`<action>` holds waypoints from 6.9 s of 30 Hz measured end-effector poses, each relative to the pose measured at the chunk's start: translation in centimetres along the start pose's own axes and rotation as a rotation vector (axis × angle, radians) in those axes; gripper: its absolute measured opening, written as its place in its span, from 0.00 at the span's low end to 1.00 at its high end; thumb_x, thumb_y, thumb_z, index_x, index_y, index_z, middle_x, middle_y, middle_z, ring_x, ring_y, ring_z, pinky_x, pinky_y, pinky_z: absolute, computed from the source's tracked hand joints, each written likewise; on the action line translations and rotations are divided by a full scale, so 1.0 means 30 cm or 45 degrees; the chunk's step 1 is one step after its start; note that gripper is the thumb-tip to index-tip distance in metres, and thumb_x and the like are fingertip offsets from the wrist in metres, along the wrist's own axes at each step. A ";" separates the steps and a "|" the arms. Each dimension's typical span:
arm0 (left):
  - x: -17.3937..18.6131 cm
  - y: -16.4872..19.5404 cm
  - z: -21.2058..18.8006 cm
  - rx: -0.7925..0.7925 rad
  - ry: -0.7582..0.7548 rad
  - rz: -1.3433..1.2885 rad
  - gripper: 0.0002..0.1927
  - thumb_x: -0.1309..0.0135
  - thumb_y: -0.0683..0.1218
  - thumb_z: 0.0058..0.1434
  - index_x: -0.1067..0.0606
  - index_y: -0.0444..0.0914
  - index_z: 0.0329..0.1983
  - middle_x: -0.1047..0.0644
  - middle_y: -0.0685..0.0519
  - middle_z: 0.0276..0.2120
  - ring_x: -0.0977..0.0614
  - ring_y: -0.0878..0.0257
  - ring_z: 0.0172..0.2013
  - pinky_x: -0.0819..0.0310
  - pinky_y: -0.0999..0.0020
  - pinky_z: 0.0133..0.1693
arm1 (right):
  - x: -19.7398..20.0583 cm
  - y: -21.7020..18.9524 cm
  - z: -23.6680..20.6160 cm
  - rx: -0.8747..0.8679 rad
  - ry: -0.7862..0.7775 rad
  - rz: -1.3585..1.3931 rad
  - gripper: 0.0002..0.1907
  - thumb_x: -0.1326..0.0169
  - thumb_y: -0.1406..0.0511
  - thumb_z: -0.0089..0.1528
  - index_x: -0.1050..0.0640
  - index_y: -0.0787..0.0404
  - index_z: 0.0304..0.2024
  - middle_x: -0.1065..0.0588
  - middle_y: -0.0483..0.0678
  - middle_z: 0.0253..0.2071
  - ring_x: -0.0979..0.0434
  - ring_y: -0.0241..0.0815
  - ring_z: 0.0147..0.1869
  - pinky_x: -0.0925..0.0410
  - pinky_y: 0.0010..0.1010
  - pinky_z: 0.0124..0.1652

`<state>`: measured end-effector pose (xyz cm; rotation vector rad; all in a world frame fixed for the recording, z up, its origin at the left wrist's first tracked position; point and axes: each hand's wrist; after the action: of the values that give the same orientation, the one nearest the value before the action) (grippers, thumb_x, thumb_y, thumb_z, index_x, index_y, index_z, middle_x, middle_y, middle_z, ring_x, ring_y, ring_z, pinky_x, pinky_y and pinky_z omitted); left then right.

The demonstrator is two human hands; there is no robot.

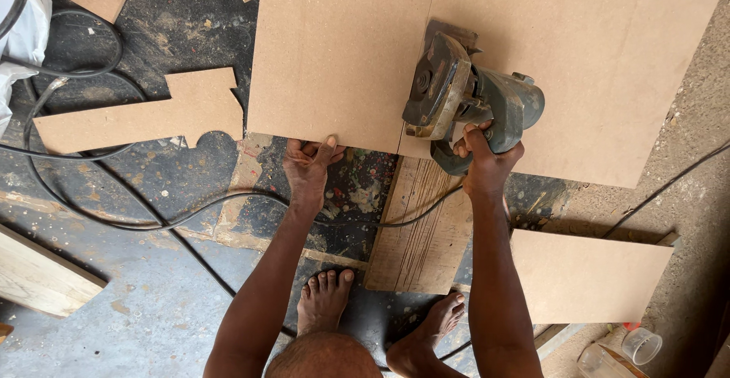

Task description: The person uses a circular saw to cut a large wood panel along a marked line. They then mark another line with a pencil and cut along it, separating the panel into smaller pieces.

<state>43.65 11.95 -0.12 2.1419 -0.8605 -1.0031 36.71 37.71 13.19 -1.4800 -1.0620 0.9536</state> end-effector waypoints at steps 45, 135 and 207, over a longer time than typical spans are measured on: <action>-0.003 0.002 0.029 0.079 0.047 -0.008 0.14 0.39 0.39 0.63 0.30 0.36 0.48 0.17 0.44 0.35 0.12 0.57 0.38 0.11 0.62 0.40 | -0.040 -0.008 0.118 0.024 -0.018 -0.001 0.06 0.47 0.78 0.61 0.26 0.64 0.37 0.24 0.53 0.33 0.29 0.40 0.26 0.31 0.37 0.29; -0.072 0.045 0.067 0.029 0.027 0.013 0.12 0.39 0.39 0.63 0.27 0.34 0.48 0.16 0.44 0.38 0.12 0.57 0.40 0.11 0.61 0.41 | -0.059 -0.017 0.361 0.058 0.019 -0.039 0.07 0.45 0.78 0.61 0.26 0.65 0.38 0.24 0.54 0.32 0.27 0.39 0.26 0.31 0.35 0.28; -0.143 0.078 0.124 0.086 0.057 0.052 0.13 0.39 0.39 0.63 0.25 0.34 0.50 0.16 0.45 0.38 0.13 0.59 0.39 0.13 0.62 0.42 | -0.129 -0.084 0.583 0.018 0.034 0.003 0.07 0.47 0.78 0.61 0.27 0.64 0.37 0.25 0.51 0.32 0.28 0.36 0.27 0.33 0.31 0.26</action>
<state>37.78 12.88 1.47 2.1855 -0.9254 -0.9144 18.70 39.20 13.17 -1.4784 -1.0327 0.9386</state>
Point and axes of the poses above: each hand's wrist, its own z-axis towards the middle knuckle, its own x-axis out of the back of the hand, y = z × x
